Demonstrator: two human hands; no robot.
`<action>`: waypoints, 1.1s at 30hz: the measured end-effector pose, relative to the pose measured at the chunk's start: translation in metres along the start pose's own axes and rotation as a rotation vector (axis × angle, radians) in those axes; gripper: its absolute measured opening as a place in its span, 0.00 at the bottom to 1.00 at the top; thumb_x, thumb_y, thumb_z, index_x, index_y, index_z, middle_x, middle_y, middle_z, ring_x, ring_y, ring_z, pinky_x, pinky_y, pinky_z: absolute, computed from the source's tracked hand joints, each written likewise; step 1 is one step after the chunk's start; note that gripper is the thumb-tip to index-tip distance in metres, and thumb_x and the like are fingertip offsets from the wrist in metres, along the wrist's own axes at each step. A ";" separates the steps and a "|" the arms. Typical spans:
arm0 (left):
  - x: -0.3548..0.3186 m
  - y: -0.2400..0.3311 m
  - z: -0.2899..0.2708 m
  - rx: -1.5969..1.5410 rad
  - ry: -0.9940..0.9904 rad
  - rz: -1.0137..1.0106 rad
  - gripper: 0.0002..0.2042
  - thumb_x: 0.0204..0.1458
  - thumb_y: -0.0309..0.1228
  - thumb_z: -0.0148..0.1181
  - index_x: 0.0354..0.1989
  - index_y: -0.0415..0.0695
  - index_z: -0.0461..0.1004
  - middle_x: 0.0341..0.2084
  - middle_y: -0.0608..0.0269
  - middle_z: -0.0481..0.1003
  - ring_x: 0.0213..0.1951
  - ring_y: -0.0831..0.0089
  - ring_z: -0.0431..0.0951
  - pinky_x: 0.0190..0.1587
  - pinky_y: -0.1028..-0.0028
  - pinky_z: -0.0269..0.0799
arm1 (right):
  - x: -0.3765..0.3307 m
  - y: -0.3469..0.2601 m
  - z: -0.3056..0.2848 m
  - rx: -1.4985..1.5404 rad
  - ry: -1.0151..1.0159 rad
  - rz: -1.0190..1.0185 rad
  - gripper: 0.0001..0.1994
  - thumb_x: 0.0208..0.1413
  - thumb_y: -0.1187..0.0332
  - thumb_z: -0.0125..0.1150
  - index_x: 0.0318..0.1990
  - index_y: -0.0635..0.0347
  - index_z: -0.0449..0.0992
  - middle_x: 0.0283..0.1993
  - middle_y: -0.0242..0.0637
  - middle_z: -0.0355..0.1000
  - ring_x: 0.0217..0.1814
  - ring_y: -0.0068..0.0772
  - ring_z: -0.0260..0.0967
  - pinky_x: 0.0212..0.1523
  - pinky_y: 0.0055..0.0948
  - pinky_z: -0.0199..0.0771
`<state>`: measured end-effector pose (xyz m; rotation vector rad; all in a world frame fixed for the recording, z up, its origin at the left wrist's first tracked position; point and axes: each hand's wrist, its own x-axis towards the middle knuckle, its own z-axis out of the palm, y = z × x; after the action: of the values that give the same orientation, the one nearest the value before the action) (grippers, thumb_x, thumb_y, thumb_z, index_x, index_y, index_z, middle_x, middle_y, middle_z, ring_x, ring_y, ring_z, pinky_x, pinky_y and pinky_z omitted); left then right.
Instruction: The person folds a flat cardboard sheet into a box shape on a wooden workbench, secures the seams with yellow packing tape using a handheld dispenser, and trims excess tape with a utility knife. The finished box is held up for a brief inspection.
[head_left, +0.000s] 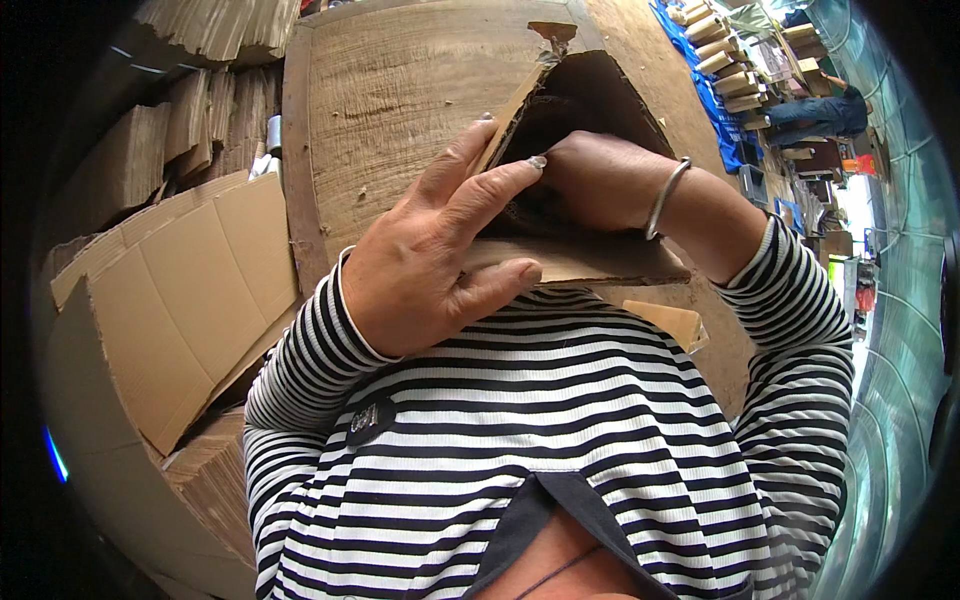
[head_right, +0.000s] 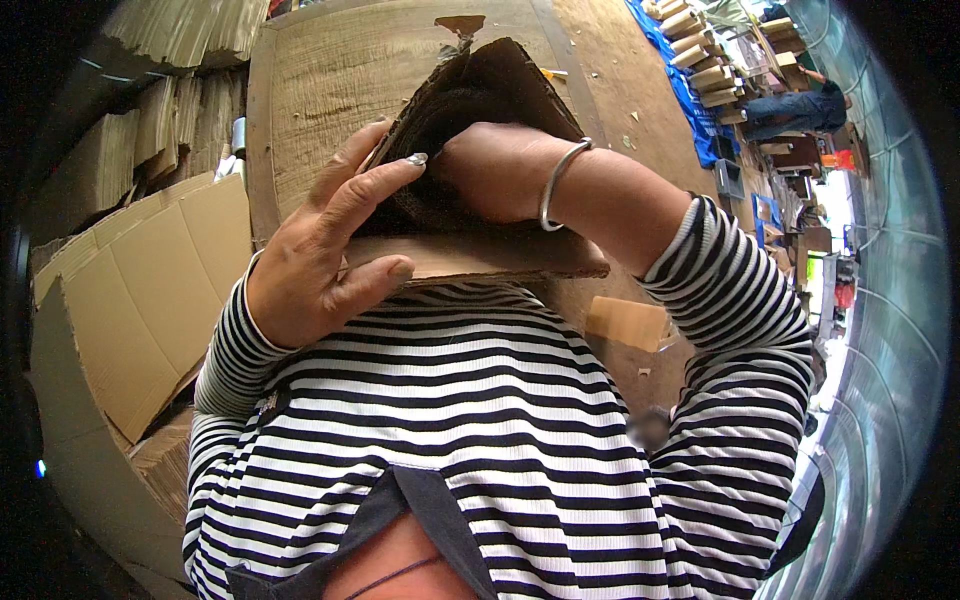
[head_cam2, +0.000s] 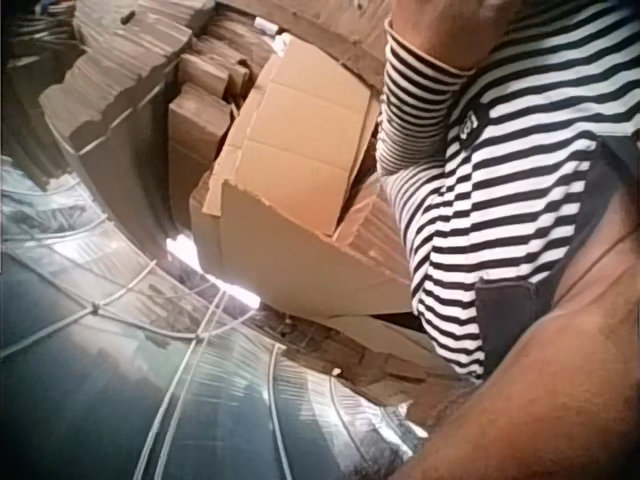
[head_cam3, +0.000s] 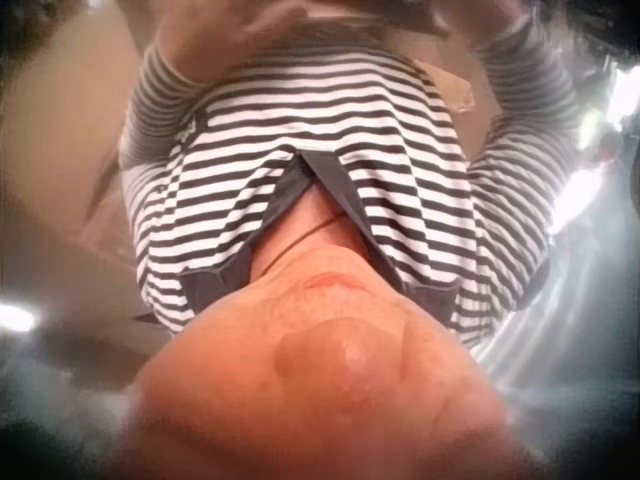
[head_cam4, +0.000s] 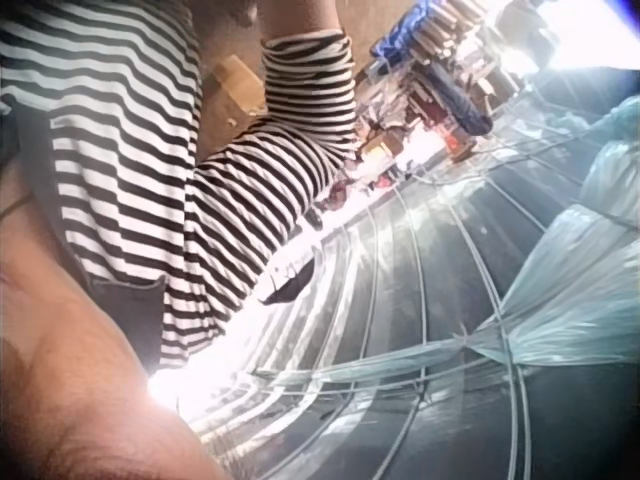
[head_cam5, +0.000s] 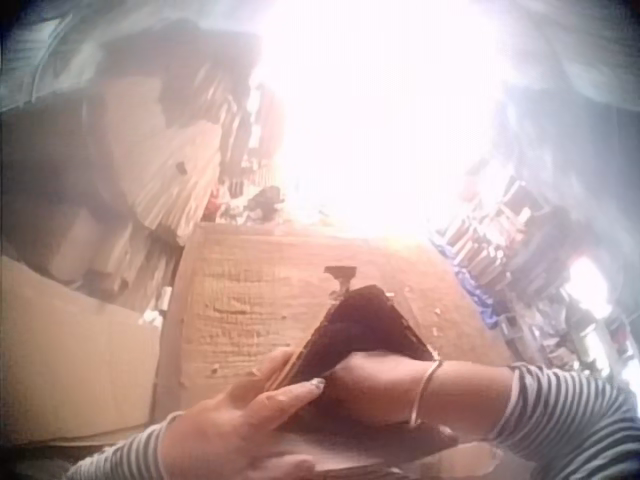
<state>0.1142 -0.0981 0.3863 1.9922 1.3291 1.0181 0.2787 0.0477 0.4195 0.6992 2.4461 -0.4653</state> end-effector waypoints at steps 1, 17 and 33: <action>0.000 0.000 0.000 0.009 0.021 0.014 0.30 0.51 0.42 0.61 0.62 0.47 0.60 0.62 0.34 0.50 0.59 0.40 0.62 0.58 0.59 0.65 | -0.004 0.001 -0.004 0.027 -0.005 -0.058 0.11 0.53 0.69 0.55 0.43 0.58 0.77 0.39 0.48 0.75 0.40 0.49 0.74 0.41 0.40 0.75; -0.004 -0.006 0.019 0.052 0.143 0.063 0.38 0.38 0.41 0.72 0.60 0.47 0.62 0.61 0.39 0.56 0.64 0.46 0.57 0.59 0.58 0.65 | -0.035 0.097 0.039 1.011 0.764 -0.514 0.24 0.56 0.66 0.60 0.59 0.61 0.65 0.57 0.40 0.66 0.61 0.34 0.62 0.60 0.34 0.64; 0.034 0.033 0.093 0.820 0.305 -0.059 0.29 0.47 0.44 0.60 0.56 0.41 0.68 0.57 0.53 0.67 0.60 0.59 0.65 0.61 0.60 0.59 | -0.030 0.108 0.048 1.283 0.727 -0.529 0.32 0.46 0.68 0.51 0.64 0.57 0.60 0.60 0.46 0.61 0.62 0.41 0.60 0.60 0.38 0.63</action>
<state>0.2152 -0.0809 0.3679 2.3875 2.2240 0.8390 0.3814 0.1015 0.3801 0.7146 2.7255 -2.4599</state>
